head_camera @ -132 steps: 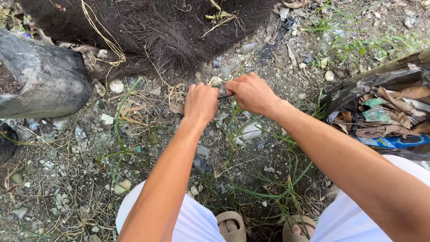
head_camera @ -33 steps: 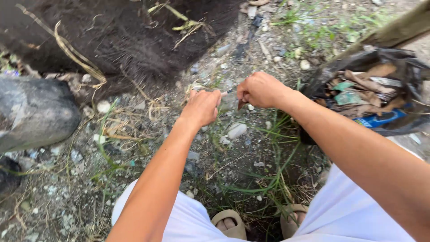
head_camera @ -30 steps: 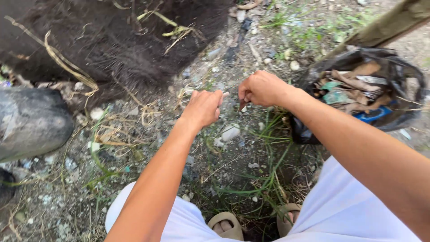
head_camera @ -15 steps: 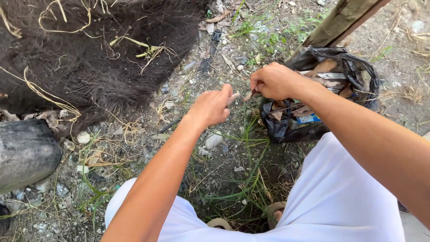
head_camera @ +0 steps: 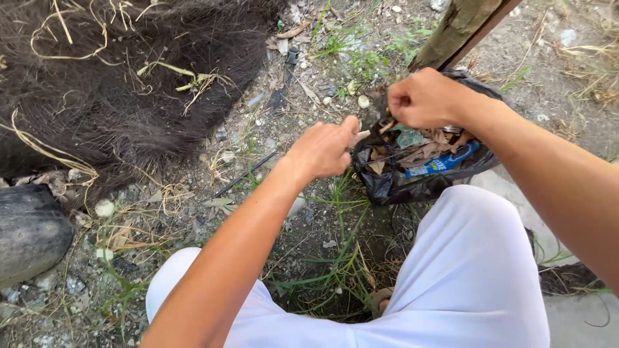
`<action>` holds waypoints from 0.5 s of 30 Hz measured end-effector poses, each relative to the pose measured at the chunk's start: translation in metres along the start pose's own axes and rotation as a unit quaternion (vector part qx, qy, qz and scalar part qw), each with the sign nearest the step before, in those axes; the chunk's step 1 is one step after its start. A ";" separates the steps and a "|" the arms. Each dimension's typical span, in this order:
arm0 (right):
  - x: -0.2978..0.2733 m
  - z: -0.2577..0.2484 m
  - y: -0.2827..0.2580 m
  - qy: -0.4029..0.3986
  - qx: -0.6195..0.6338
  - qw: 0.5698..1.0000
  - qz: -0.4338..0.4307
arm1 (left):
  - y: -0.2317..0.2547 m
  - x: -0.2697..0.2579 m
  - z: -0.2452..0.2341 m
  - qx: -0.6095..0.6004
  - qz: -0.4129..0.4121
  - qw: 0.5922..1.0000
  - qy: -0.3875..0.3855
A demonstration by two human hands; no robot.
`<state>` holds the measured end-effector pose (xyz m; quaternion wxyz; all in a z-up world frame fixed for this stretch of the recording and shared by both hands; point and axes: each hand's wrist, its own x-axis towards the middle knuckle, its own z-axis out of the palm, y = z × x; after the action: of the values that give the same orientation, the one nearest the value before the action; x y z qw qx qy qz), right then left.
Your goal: Sorting through and collecting garden debris and organic matter into a bag.
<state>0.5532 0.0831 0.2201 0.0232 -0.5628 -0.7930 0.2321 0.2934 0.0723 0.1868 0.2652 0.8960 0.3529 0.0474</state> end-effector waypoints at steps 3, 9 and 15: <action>-0.013 -0.003 0.020 0.034 -0.054 0.998 0.016 | 0.012 0.008 -0.001 0.014 -0.004 1.000 -0.015; -0.030 0.005 0.055 0.126 -0.153 0.980 0.015 | 0.016 0.028 0.018 0.010 0.060 0.998 0.022; -0.033 0.001 0.048 0.094 -0.135 0.985 0.051 | 0.033 0.042 0.022 0.012 0.064 0.998 0.010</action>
<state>0.6069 0.0652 0.2075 0.0092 -0.6199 -0.7815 0.0698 0.3506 0.0696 0.1809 0.2473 0.9194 0.2979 0.0690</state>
